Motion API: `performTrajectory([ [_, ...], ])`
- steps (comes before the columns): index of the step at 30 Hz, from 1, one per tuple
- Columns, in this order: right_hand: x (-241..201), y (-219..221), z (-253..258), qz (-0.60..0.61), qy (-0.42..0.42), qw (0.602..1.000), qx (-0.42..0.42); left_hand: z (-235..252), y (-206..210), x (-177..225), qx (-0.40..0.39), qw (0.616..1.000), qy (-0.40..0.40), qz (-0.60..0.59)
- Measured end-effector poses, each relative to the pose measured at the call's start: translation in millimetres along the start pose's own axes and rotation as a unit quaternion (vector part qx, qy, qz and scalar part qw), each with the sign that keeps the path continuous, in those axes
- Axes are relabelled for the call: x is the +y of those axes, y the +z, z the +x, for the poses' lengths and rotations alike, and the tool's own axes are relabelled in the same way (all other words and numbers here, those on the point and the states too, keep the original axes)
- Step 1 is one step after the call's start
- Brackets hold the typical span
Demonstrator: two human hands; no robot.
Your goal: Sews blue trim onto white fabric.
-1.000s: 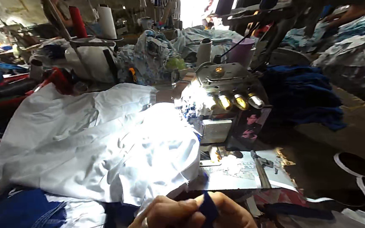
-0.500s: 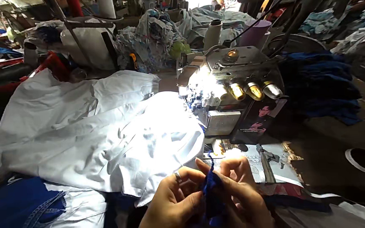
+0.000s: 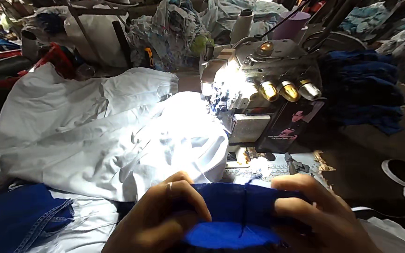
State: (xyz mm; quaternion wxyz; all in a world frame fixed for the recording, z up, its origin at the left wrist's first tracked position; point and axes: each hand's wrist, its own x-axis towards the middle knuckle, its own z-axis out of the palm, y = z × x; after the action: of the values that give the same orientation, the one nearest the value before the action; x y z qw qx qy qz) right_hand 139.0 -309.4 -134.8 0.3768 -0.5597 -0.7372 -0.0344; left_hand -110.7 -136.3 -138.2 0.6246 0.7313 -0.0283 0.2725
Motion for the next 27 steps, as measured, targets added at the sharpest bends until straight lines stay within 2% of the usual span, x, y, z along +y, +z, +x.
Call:
performTrajectory([
  [3, 5, -12, 0, 0.135, 0.035, 0.990, -0.014, -2, -4, 0, -0.029, 0.992, -0.020, 0.122],
  [7, 4, -9, -3, 0.275, 0.100, 0.956, 0.025, 1, 13, -5, 0.130, 0.987, -0.073, 0.062],
  [11, 0, -4, -7, 0.291, 0.158, 0.942, 0.055, 6, 22, -7, 0.209, 0.972, -0.102, 0.023],
  [14, 0, -1, -10, 0.287, 0.215, 0.933, 0.035, 7, 26, -6, 0.233, 0.966, -0.099, 0.043],
  [17, 2, 5, -11, 0.224, 0.232, 0.945, -0.047, 7, 27, -5, 0.211, 0.968, -0.094, 0.095],
  [19, -1, 13, -8, 0.230, 0.236, 0.942, -0.066, 7, 26, -6, 0.182, 0.968, -0.094, 0.144],
  [23, -16, 27, 4, 0.298, 0.301, 0.906, 0.005, 7, 23, 0, 0.131, 0.953, -0.143, 0.233],
  [27, -14, 42, 11, 0.284, 0.309, 0.905, 0.064, 12, 23, 11, 0.109, 0.937, -0.194, 0.269],
])
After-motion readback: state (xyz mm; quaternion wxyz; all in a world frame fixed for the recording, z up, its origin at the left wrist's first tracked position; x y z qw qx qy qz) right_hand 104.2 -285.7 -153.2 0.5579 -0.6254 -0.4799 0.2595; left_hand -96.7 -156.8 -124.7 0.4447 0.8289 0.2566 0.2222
